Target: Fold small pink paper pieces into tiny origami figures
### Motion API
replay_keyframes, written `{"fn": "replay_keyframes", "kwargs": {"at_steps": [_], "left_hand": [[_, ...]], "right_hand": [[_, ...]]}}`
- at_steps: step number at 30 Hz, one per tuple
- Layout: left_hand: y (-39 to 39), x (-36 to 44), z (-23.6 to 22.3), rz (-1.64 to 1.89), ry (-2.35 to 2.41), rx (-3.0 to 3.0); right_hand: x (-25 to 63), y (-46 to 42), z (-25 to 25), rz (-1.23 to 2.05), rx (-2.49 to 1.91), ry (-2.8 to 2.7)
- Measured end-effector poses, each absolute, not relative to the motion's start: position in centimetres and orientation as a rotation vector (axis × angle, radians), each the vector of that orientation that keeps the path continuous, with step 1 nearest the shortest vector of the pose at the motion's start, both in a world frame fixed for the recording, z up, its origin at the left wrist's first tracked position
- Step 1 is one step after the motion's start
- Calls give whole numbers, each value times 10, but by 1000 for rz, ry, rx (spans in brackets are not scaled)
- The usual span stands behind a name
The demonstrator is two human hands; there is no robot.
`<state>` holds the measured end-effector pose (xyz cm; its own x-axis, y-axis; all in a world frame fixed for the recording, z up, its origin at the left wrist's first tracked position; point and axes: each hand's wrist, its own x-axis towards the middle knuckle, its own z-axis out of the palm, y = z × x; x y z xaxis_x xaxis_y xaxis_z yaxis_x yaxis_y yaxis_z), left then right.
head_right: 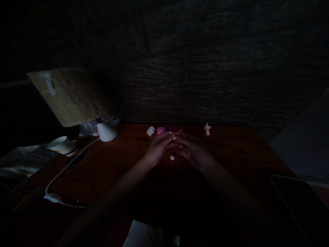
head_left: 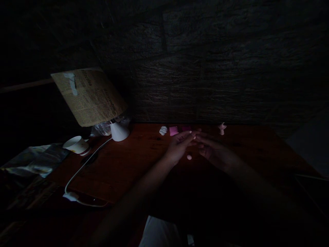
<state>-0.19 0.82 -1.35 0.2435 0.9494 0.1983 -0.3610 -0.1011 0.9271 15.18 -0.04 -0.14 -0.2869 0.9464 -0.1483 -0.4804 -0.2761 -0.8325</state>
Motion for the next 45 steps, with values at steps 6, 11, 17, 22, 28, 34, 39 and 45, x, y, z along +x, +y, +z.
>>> {"fn": "replay_keyframes", "kwargs": {"at_steps": [6, 11, 17, 22, 28, 34, 39, 45], "left_hand": [[7, -1, -13, 1178, 655, 1220], [7, 0, -15, 1218, 687, 1239], [8, -2, -11, 1301, 696, 1221], [10, -2, -11, 1360, 734, 1181], [7, -2, -10, 1286, 819, 1261], [6, -3, -7, 1246, 805, 1281], [3, -1, -7, 1190, 811, 1298], [2, -2, -10, 1033, 806, 1503]], "right_hand": [[153, 2, -6, 1756, -799, -875], [153, 1, -3, 1772, -767, -873], [166, 5, 4, 1775, -825, -885], [189, 21, 9, 1579, -936, -685], [205, 33, 8, 1460, -962, -651], [203, 26, 9, 1238, -1093, -933], [188, 14, 12, 1155, -1048, -1285], [179, 6, 12, 1213, -910, -1543]]}}
